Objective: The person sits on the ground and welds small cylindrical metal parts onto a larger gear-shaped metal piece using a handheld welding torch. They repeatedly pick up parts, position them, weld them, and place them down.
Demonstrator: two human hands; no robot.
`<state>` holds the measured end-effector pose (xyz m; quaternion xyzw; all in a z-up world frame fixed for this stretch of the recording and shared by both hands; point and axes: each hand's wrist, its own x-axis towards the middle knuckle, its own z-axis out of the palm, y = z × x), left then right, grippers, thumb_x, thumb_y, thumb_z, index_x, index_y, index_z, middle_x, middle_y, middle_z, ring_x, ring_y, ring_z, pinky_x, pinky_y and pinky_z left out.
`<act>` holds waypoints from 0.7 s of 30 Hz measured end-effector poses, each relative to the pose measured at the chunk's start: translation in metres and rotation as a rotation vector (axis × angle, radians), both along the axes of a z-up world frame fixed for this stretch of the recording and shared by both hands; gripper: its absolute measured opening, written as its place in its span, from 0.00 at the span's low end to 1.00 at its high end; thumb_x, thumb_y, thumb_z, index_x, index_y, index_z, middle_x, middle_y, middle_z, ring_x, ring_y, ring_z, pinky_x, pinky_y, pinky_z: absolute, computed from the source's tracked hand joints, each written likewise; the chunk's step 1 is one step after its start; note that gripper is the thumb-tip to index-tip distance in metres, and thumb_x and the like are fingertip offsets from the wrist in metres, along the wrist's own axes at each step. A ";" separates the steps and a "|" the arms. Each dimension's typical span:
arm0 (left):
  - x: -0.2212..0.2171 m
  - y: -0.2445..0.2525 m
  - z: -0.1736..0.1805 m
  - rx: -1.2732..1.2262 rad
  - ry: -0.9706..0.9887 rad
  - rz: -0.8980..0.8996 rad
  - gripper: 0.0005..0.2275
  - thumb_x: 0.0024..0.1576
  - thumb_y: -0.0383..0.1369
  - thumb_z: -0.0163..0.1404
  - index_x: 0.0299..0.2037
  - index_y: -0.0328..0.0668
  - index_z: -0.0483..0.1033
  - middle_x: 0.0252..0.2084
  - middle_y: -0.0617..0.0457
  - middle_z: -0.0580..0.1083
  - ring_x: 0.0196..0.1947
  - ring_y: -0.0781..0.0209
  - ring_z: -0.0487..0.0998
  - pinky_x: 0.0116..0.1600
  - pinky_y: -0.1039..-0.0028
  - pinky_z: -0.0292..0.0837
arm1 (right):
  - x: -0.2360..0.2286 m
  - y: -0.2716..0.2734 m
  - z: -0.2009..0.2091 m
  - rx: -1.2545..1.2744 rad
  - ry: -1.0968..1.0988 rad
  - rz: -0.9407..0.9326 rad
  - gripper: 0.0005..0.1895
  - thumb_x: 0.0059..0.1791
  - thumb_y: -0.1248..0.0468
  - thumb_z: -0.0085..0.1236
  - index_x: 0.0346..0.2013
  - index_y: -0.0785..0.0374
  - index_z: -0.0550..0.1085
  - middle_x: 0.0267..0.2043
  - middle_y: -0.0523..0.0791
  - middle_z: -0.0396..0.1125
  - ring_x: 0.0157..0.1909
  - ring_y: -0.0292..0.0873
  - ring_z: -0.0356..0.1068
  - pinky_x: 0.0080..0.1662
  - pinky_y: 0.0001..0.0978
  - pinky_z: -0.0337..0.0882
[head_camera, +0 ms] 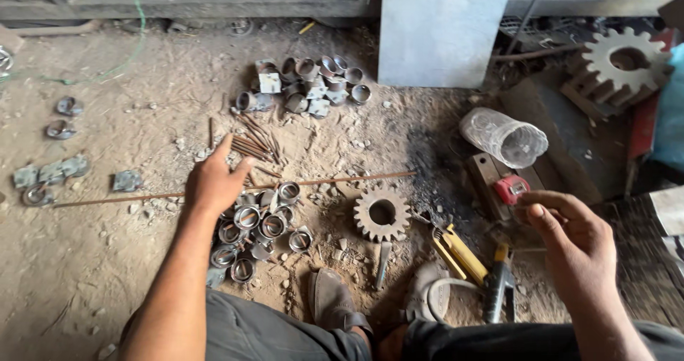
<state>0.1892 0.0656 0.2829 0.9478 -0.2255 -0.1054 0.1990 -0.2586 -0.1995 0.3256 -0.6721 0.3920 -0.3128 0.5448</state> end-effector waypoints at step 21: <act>-0.004 0.000 0.002 0.066 0.094 -0.045 0.20 0.58 0.45 0.56 0.60 0.54 0.76 0.53 0.58 0.80 0.53 0.55 0.80 0.62 0.62 0.70 | 0.019 0.013 -0.003 0.061 0.152 0.081 0.13 0.53 0.66 0.54 0.51 0.67 0.77 0.48 0.49 0.76 0.51 0.40 0.75 0.54 0.34 0.73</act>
